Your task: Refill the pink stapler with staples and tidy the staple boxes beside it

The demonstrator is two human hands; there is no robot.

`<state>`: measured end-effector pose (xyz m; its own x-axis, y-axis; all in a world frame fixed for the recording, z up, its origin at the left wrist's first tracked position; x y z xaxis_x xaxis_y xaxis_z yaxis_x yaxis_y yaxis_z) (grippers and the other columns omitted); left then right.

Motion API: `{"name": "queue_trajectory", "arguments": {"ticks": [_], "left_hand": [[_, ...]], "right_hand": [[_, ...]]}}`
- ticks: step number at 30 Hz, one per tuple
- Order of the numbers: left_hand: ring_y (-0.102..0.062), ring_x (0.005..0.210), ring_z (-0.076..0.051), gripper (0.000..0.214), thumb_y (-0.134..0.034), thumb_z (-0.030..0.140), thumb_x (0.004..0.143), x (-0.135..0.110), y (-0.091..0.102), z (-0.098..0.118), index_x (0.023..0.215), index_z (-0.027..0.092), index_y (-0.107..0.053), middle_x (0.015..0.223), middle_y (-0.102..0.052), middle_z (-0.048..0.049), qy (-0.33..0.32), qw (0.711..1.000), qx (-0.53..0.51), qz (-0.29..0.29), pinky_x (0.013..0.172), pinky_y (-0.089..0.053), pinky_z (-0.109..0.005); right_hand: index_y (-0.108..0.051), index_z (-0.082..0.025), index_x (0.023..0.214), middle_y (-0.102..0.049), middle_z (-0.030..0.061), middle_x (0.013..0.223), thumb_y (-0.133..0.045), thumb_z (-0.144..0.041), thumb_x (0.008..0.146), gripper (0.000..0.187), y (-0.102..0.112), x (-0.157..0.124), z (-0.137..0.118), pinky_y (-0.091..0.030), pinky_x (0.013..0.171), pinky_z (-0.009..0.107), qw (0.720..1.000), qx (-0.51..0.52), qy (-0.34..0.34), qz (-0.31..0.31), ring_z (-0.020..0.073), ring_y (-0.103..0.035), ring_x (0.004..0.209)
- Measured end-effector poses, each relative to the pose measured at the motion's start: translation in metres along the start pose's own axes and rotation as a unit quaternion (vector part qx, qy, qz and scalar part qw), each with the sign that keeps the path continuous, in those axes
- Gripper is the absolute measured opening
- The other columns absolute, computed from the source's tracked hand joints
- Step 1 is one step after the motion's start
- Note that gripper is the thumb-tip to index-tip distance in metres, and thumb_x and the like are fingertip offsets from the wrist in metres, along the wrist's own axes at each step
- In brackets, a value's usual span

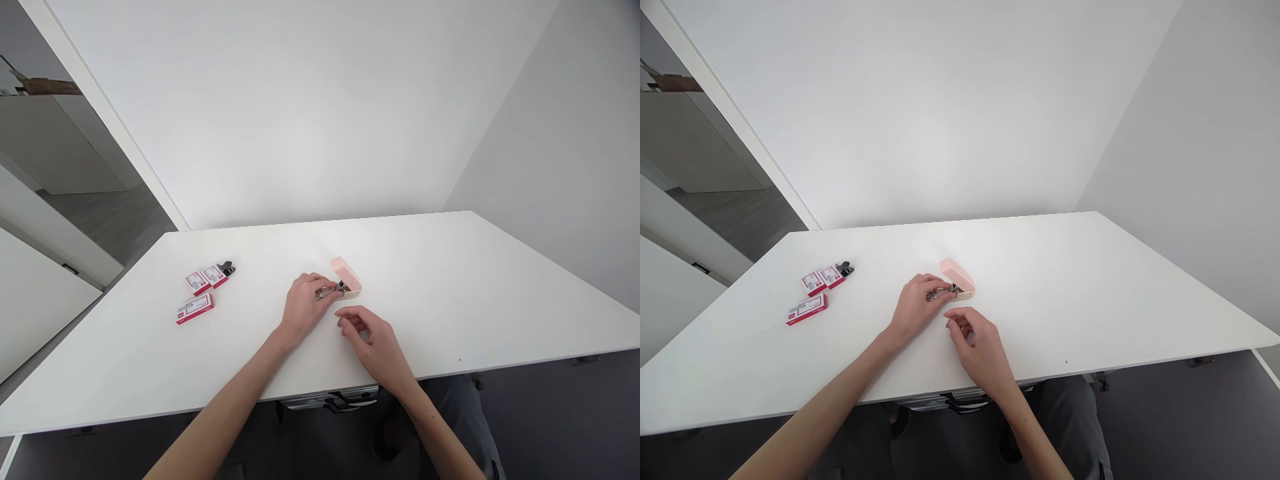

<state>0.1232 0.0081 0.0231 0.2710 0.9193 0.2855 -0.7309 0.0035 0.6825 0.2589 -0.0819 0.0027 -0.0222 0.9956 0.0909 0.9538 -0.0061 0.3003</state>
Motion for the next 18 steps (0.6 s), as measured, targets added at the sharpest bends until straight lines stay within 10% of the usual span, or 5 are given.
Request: {"name": "queue_trajectory", "arguments": {"ticks": [18], "left_hand": [[-0.062,0.098,-0.021,0.019,-0.061,0.035,0.101,-0.008,-0.005,0.018,0.103,0.029,-0.080,0.111,-0.073,-0.0021,-0.108,0.983,0.146,0.019,0.089,-0.051,-0.041]], "right_hand": [[-0.071,-0.025,0.112,-0.074,0.0054,0.098,-0.055,-0.042,0.100,0.026,-0.001,0.001,0.004,-0.056,0.081,0.036,1.000,0.005,0.006,-0.002,0.0235,-0.068,0.092]]}}
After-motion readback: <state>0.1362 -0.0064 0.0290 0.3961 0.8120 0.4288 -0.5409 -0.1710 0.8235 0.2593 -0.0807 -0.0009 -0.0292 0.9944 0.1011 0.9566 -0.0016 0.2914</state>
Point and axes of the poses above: each hand's wrist, its own x-axis towards the middle knuckle, its own y-axis out of the back of the hand, z = x × y, the point moved 9 cm from there along x, towards the middle knuckle
